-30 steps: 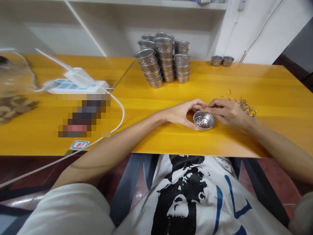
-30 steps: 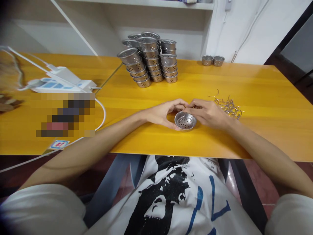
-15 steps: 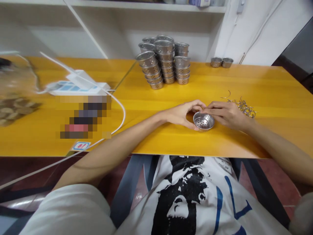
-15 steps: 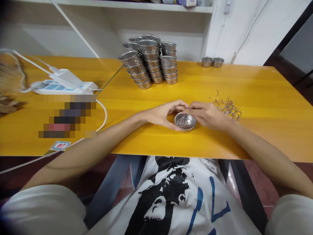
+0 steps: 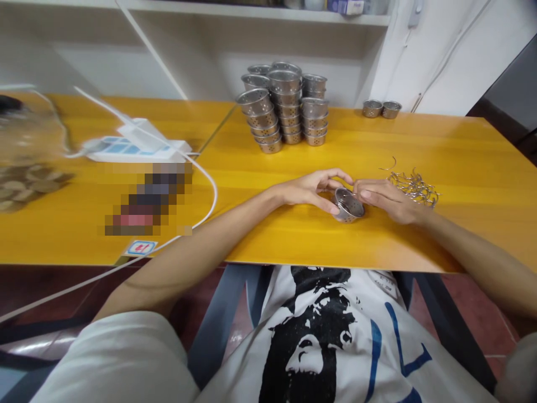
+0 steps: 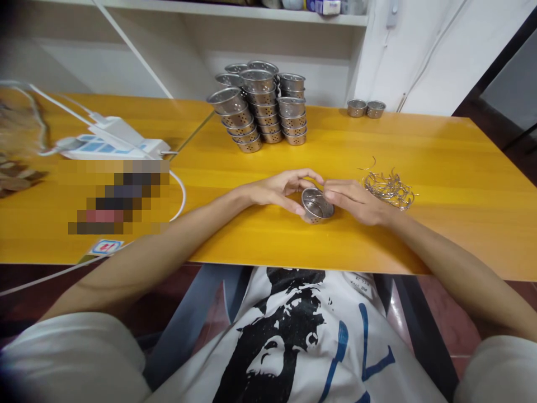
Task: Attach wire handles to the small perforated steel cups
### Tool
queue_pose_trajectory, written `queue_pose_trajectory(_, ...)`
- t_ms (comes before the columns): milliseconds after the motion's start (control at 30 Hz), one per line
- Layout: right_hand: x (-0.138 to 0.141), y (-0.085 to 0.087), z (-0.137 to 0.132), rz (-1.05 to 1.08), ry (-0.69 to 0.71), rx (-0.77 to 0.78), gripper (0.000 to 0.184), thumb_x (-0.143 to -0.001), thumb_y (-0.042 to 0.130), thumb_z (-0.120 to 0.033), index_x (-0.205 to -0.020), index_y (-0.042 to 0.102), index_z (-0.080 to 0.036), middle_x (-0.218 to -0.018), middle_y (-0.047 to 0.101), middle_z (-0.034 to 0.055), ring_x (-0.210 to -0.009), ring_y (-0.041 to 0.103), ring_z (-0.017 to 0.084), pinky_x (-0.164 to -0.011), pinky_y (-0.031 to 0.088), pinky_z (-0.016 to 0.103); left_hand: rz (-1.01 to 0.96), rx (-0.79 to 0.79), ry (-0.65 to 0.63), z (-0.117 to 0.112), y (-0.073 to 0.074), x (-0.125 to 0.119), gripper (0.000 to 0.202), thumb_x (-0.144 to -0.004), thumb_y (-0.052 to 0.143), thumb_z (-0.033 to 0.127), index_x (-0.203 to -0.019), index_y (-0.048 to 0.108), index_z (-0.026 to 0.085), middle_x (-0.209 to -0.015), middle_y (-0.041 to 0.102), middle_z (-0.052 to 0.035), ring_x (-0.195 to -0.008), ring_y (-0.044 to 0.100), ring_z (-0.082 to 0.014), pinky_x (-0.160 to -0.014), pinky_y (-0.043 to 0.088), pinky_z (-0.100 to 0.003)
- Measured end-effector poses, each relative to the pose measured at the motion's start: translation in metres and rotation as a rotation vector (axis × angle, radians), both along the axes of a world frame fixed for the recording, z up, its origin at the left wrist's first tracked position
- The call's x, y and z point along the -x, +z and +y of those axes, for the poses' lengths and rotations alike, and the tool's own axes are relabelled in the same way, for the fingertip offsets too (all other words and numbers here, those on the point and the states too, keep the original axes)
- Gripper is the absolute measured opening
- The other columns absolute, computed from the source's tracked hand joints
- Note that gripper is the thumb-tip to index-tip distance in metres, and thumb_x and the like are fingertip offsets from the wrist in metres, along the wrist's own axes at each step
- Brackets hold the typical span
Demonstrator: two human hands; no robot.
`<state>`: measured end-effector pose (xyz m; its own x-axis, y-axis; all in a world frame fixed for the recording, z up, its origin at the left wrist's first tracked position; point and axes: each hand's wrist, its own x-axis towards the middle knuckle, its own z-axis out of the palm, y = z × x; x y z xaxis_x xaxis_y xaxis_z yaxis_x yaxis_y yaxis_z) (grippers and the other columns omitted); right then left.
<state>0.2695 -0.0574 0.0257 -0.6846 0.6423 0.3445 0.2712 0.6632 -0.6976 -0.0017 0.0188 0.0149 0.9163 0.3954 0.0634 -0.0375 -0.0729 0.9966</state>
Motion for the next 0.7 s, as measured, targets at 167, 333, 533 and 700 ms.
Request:
queue_pose_trajectory(167, 0.003, -0.004, 0.0, 0.003, 0.01, -0.003, 0.06, -0.121, 0.044, -0.061, -0.081, 0.06, -0.019, -0.087, 0.056, 0.0019, -0.077, 0.054, 0.016, -0.075, 0.042, 0.031, 0.011, -0.027, 0.017, 0.001, -0.001, 0.0, 0.075, -0.071, 0.106, 0.027, -0.134, 0.066, 0.023, -0.125, 0.083, -0.0104, -0.117, 0.079, -0.0254, -0.109, 0.053, -0.041)
queue_pose_trajectory(333, 0.007, -0.006, 0.0, 0.014, 0.01, -0.044, 0.064, -0.119, 0.051, -0.063, -0.074, 0.062, -0.018, -0.083, 0.055, 0.0009, -0.071, 0.052, 0.013, -0.069, 0.04, 0.029, -0.003, -0.031, 0.025, -0.002, 0.0, -0.002, 0.072, -0.071, 0.107, 0.03, -0.13, 0.067, 0.023, -0.126, 0.082, -0.0107, -0.117, 0.078, -0.026, -0.109, 0.053, -0.043)
queue_pose_trajectory(533, 0.01, -0.015, 0.001, 0.015, 0.009, -0.061, 0.069, -0.117, 0.053, -0.064, -0.067, 0.06, -0.017, -0.08, 0.055, 0.0004, -0.069, 0.049, 0.012, -0.068, 0.039, 0.028, 0.023, -0.071, 0.046, -0.005, 0.003, -0.005, 0.067, -0.07, 0.108, 0.034, -0.122, 0.067, 0.02, -0.123, 0.082, -0.0102, -0.119, 0.076, -0.0262, -0.111, 0.052, -0.044)
queue_pose_trajectory(700, 0.009, -0.019, 0.003, 0.041, 0.017, -0.038, 0.071, -0.116, 0.055, -0.065, -0.064, 0.06, -0.017, -0.078, 0.055, 0.0012, -0.068, 0.047, 0.012, -0.066, 0.038, 0.029, 0.046, -0.083, 0.054, -0.005, 0.002, -0.005, 0.068, -0.07, 0.107, 0.037, -0.123, 0.066, 0.021, -0.125, 0.082, -0.0098, -0.12, 0.076, -0.0259, -0.111, 0.051, -0.043)
